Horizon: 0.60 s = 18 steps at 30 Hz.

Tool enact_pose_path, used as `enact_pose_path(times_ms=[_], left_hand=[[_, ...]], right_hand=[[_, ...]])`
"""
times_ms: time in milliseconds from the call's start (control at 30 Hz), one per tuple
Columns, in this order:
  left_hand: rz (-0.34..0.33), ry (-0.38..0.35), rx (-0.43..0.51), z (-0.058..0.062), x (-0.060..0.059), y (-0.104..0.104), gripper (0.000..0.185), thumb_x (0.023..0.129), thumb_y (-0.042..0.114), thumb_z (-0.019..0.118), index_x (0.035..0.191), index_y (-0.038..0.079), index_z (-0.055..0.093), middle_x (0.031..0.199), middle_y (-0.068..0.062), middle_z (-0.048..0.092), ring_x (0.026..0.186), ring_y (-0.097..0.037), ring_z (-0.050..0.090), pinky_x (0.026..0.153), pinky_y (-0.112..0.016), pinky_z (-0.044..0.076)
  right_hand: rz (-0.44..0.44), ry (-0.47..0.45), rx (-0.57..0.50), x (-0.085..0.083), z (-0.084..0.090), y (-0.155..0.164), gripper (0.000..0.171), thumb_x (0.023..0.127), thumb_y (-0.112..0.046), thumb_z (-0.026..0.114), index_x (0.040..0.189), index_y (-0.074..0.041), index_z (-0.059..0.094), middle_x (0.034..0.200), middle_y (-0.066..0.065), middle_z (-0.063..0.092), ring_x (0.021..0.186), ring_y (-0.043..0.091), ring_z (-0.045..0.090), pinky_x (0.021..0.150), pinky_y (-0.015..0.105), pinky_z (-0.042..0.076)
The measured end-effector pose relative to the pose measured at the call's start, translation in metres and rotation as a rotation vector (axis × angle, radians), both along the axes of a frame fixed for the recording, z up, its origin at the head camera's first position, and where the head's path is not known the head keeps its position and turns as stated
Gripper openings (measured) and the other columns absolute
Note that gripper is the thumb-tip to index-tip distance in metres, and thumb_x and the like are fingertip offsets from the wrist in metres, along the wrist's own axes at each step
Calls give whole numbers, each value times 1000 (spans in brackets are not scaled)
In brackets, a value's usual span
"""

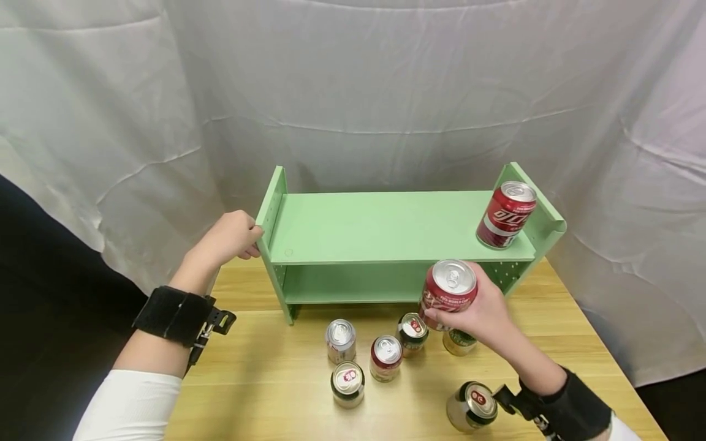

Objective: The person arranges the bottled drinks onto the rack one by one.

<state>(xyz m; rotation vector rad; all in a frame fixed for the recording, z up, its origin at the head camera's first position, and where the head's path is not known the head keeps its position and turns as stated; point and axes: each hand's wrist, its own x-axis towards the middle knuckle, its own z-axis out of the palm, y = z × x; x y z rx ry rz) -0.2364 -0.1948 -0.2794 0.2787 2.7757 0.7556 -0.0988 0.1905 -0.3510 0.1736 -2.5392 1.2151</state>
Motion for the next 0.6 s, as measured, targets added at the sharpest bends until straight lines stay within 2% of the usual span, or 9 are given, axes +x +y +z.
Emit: enact_pose_path(times_ms=[167,400,600], left_hand=[[1,-6,8,-1,-1,0,31,93,7,36,65,3,50,83,-21,70,67,-20,68,66,-35,58],[4,-3,5,0,-2,-1,31,92,7,36,64,4,49,80,-19,70,65,-19,68,63,-33,58],[5,-9,11,-1,-3,-2,31,92,8,35,63,5,47,82,-20,70,66,-19,68,66,-36,58]], right_hand=[[24,-62,-32,-10,11,6,77,61,-14,88,124,1,47,111,17,62,100,25,59,82,25,50],[70,-97,-66,-30,24,12,74,66,-15,85,127,-1,46,113,15,61,98,15,58,81,22,50],[76,-125,-99,-49,35,18,75,68,-15,84,130,-3,44,116,13,59,97,8,57,83,27,49]])
